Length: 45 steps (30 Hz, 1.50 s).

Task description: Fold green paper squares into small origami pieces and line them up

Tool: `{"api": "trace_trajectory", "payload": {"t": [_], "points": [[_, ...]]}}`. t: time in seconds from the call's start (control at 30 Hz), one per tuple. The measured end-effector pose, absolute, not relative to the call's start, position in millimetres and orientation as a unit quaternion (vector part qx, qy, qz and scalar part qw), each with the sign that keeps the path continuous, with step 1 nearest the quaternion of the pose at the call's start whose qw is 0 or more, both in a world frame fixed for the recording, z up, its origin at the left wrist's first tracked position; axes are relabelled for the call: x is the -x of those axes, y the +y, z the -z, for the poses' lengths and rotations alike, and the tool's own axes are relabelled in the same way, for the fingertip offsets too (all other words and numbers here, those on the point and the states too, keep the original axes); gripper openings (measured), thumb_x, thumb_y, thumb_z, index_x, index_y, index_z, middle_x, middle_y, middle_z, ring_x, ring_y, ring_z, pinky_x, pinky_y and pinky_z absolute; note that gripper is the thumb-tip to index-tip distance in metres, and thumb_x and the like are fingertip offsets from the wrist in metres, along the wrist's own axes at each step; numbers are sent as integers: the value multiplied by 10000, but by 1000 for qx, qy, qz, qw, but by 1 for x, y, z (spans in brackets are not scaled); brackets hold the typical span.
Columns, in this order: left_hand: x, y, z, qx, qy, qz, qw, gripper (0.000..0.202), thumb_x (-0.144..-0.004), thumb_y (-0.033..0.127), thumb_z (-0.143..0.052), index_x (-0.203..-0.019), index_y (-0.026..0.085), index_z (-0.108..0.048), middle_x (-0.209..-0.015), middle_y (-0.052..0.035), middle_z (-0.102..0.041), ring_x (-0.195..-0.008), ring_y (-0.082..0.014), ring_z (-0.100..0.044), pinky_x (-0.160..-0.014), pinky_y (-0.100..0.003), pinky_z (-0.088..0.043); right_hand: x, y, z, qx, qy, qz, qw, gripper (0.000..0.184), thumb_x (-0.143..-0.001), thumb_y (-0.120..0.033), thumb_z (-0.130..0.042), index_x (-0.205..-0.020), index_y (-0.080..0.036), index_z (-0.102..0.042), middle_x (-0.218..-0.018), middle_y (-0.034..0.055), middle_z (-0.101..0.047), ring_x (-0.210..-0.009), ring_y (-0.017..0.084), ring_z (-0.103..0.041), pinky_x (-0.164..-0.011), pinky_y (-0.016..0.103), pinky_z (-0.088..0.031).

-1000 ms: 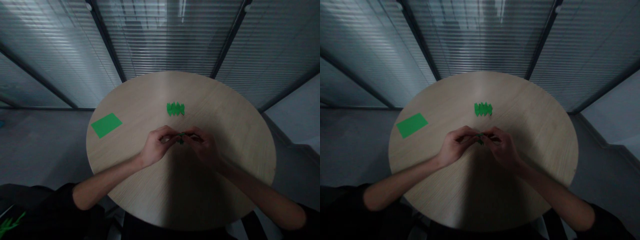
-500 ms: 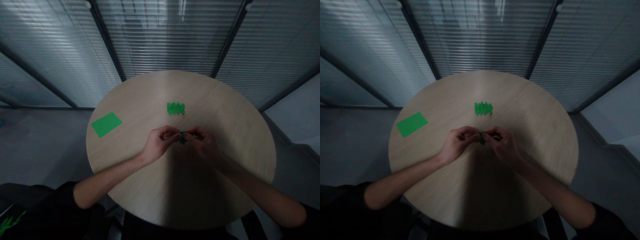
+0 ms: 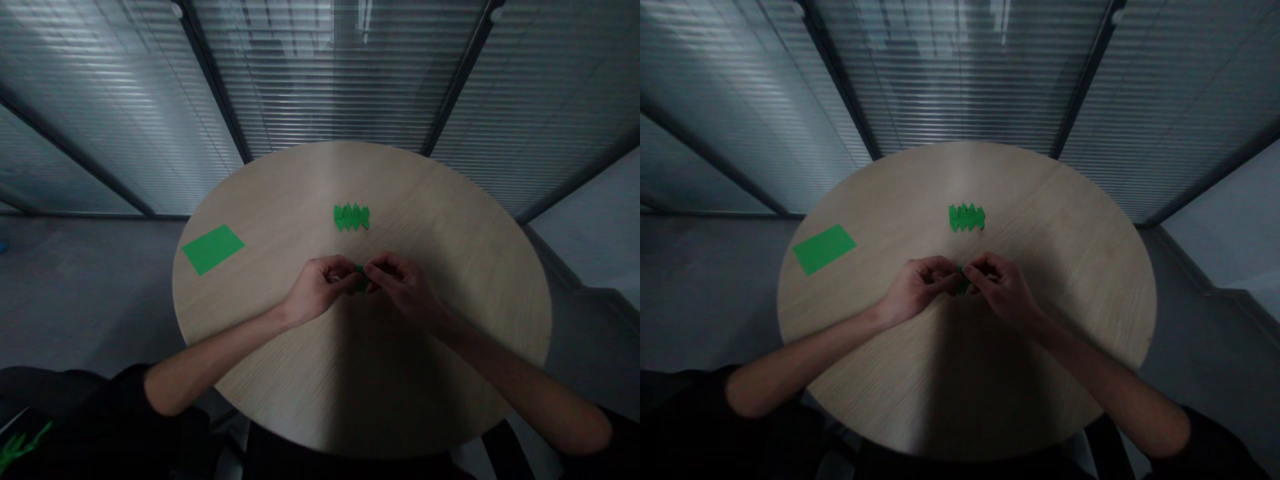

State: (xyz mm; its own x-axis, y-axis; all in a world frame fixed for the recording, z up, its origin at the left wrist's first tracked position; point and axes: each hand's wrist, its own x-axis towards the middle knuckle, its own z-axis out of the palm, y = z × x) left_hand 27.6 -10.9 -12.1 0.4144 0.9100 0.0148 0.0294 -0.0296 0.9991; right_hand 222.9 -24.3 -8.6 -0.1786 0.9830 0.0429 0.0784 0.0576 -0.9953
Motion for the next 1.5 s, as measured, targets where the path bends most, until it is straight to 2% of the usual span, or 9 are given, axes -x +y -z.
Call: {"api": "trace_trajectory", "payload": {"t": [0.2,0.43,0.63,0.8,0.97,1.07,1.27,1.5], "points": [[-30,-13,10,-636,372,-343,582,276,-914,393,-718,-899,124,-658,-800,-54,-712,-694,-135,-680,-620,-235,-537,-222,-27,10,460,-550,-515,470,329,-849,-508,-783,-832,-191,-699,-710,4,-700,-641,142,-692,-625,270,-587],[-28,-13,9,-647,358,-330,587,258,-942,382,-674,-926,125,-665,-780,-50,-695,-663,-136,-667,-610,-252,-553,-222,-26,7,461,-534,-532,469,344,-847,-528,-779,-858,-197,-685,-759,17,-711,-666,163,-711,-661,315,-629],[-28,-12,9,-668,361,-333,559,222,-952,349,-635,-888,137,-643,-732,4,-599,-619,-109,-584,-554,-219,-512,-222,-26,12,461,-586,-483,459,260,-933,-450,-651,-873,-198,-627,-724,-14,-619,-609,126,-624,-580,267,-542],[-27,-14,11,-681,350,-323,556,214,-975,353,-575,-867,170,-554,-735,30,-498,-622,-111,-535,-534,-217,-499,-229,-29,12,448,-660,-451,402,180,-1000,-362,-532,-905,-215,-571,-693,-44,-525,-596,117,-510,-558,258,-429],[-24,-16,11,-700,340,-299,553,215,-997,347,-547,-866,179,-520,-737,32,-490,-590,-100,-525,-507,-204,-460,-231,-30,6,428,-709,-429,361,311,-1042,-450,-509,-840,-218,-552,-676,-43,-482,-604,122,-455,-555,271,-353],[-24,-16,11,-689,337,-302,567,255,-1004,397,-547,-869,184,-511,-725,38,-485,-566,-100,-524,-489,-210,-467,-228,-30,7,437,-697,-431,372,392,-1044,-492,-513,-764,-218,-527,-655,-41,-482,-578,117,-449,-543,272,-346],[-27,-16,7,-685,343,-302,567,322,-989,477,-604,-890,176,-544,-685,37,-521,-553,-101,-524,-472,-204,-454,-223,-31,10,454,-662,-432,412,406,-1043,-514,-521,-765,-221,-563,-588,-43,-517,-528,120,-482,-519,271,-365],[-28,-14,3,-681,321,-318,576,389,-1042,481,-517,-835,159,-586,-636,18,-545,-535,-100,-534,-487,-209,-450,-222,-33,8,445,-666,-422,425,409,-1044,-491,-530,-741,-218,-559,-602,-42,-516,-551,114,-482,-538,270,-379]]}}
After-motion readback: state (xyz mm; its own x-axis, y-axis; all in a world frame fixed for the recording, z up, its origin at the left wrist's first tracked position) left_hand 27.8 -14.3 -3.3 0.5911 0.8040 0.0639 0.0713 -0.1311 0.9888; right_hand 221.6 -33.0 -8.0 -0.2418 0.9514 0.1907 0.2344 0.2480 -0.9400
